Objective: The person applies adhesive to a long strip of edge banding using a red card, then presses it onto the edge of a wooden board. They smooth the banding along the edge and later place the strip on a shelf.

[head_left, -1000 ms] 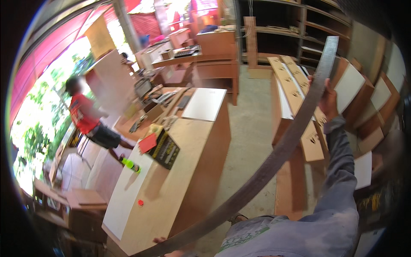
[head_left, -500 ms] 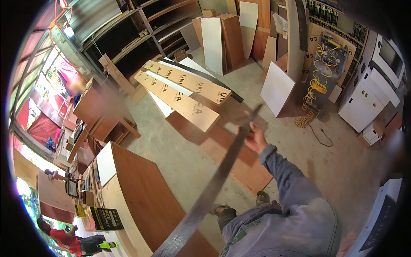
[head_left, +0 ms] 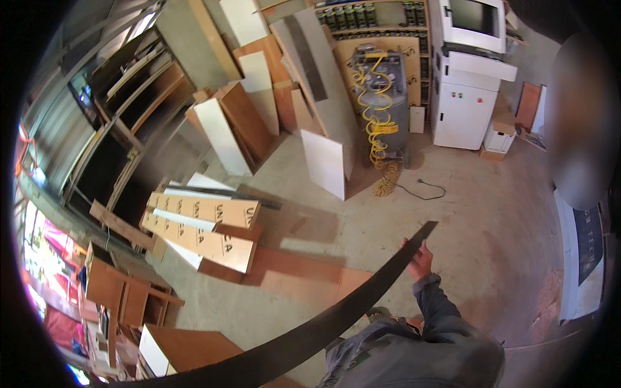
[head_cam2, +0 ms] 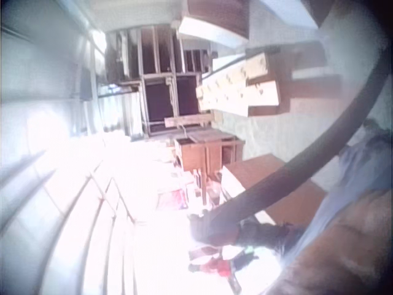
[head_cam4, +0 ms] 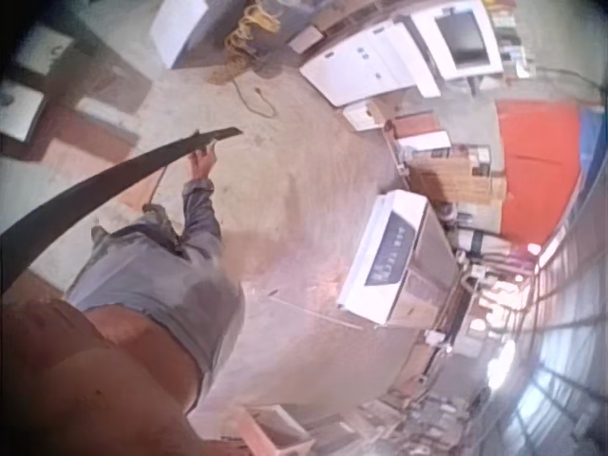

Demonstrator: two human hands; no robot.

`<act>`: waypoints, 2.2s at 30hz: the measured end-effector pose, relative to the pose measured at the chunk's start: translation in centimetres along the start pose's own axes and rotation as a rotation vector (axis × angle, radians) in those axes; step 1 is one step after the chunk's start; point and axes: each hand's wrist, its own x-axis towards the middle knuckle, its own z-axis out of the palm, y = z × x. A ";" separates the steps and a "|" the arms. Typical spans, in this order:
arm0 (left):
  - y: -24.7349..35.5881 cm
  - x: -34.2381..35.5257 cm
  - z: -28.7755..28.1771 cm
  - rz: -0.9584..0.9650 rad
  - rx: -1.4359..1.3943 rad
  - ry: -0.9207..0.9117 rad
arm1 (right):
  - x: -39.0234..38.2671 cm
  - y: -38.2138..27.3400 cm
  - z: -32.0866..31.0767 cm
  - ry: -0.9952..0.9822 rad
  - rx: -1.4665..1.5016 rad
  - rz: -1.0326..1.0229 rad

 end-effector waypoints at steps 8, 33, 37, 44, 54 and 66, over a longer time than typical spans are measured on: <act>-8.4 9.3 3.6 -0.046 -0.220 -0.185 | -3.6 -11.2 -2.9 -0.090 -0.396 -0.566; -44.6 52.5 -0.1 -0.106 -0.636 -0.405 | 13.1 11.1 11.3 -0.045 0.121 -0.377; -48.0 57.3 0.5 -0.215 -0.754 -0.478 | 16.8 14.0 13.8 -0.021 0.037 -0.446; -58.5 62.4 1.9 -0.251 -0.669 -0.503 | 25.7 11.7 11.2 -0.282 0.389 -0.143; -78.6 64.1 10.0 -0.085 -0.570 -0.174 | 42.4 9.6 8.8 -0.159 0.325 -0.321; -95.7 72.4 4.0 -0.259 -0.393 0.026 | 52.8 17.1 10.5 0.286 -0.003 -0.494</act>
